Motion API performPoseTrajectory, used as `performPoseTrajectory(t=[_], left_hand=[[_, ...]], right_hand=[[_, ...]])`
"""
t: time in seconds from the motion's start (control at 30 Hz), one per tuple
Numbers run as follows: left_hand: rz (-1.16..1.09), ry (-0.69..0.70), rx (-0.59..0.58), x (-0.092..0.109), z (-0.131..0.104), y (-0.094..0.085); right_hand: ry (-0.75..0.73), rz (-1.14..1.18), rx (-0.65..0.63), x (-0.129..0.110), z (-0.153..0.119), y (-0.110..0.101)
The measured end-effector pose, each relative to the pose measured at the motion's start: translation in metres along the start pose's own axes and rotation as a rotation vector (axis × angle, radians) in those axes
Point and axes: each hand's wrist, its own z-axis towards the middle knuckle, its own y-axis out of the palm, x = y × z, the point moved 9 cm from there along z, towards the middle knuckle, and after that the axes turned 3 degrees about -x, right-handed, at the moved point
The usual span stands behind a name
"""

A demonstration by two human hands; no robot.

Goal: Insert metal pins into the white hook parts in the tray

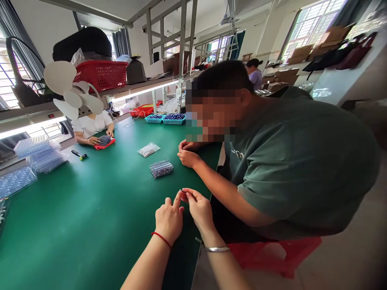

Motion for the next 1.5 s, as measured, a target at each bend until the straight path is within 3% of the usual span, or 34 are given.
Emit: performPoseTrajectory(t=[0.4,0.87,1.5], left_hand=[[0.007,0.019,-0.001,0.002,0.000,0.002],[-0.008,0.014,-0.009,0.001,0.001,0.000],[-0.044,-0.018,-0.002,-0.002,-0.001,0.001]], right_hand=[[-0.021,0.036,0.018,-0.007,-0.003,0.001],[-0.085,-0.140,0.032,-0.027,-0.007,0.003],[-0.096,-0.144,0.009,-0.021,-0.006,0.004]])
